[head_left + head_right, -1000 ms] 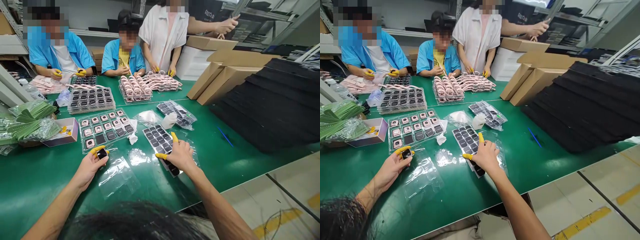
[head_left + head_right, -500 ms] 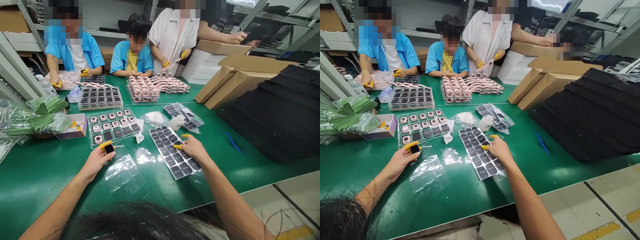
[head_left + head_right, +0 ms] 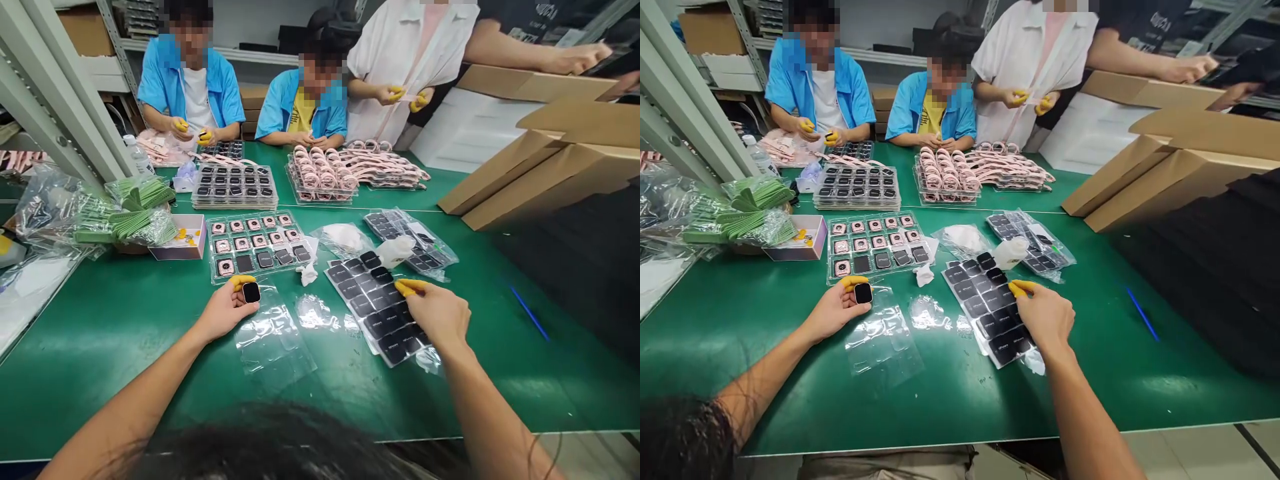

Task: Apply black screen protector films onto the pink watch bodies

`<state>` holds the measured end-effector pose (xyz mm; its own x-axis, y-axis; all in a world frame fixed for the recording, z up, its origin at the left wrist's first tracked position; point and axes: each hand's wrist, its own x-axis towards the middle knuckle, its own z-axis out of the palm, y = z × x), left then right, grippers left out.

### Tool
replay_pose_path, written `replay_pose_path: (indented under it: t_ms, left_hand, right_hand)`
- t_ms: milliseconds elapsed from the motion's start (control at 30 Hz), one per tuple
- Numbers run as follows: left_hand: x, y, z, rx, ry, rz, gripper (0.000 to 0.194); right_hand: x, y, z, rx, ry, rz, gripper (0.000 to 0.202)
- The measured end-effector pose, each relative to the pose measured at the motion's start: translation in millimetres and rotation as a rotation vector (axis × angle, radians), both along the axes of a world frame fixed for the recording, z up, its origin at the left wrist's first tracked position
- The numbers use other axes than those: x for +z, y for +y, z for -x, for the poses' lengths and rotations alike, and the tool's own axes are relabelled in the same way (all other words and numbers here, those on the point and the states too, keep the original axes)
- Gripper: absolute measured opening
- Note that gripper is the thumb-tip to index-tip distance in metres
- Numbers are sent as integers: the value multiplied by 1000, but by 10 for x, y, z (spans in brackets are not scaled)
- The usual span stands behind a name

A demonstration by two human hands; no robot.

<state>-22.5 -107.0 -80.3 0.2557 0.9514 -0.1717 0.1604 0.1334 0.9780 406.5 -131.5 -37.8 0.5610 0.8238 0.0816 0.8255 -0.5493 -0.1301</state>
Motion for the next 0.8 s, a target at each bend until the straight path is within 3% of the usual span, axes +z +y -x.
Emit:
replay_pose_path:
  t_ms: [100, 233, 300, 367, 433, 500, 567, 667, 800]
  left_hand:
    - [-42, -8, -1, 11, -9, -20, 65]
    - [-30, -36, 1, 74, -76, 24, 72]
    - [43, -45, 24, 153, -149, 38, 78]
    - [163, -49, 67, 259, -217, -21, 82]
    - [295, -57, 116, 377, -242, -155, 82]
    - [377, -80, 139, 494, -235, -303, 79]
    - [367, -116, 110, 533, -215, -354, 75]
    - [204, -175, -14, 363, -201, -152, 72]
    - [12, -199, -140, 127, -131, 124, 68]
  right_hand:
    - [217, -58, -46, -122, 92, -56, 47]
    - [474, -107, -14, -32, 441, -352, 35]
    - [427, -98, 238, 74, 705, -436, 38]
    - [236, -103, 689, 189, 873, -350, 53]
    - [-36, -158, 1245, 310, 847, -230, 57]
    - [-289, -248, 1746, 470, 771, -195, 40]
    - [-443, -305, 2053, 620, 573, -215, 25]
    - [-469, -166, 2059, 716, 248, -327, 28]
    - [-398, 344, 1609, 591, 133, -413, 33]
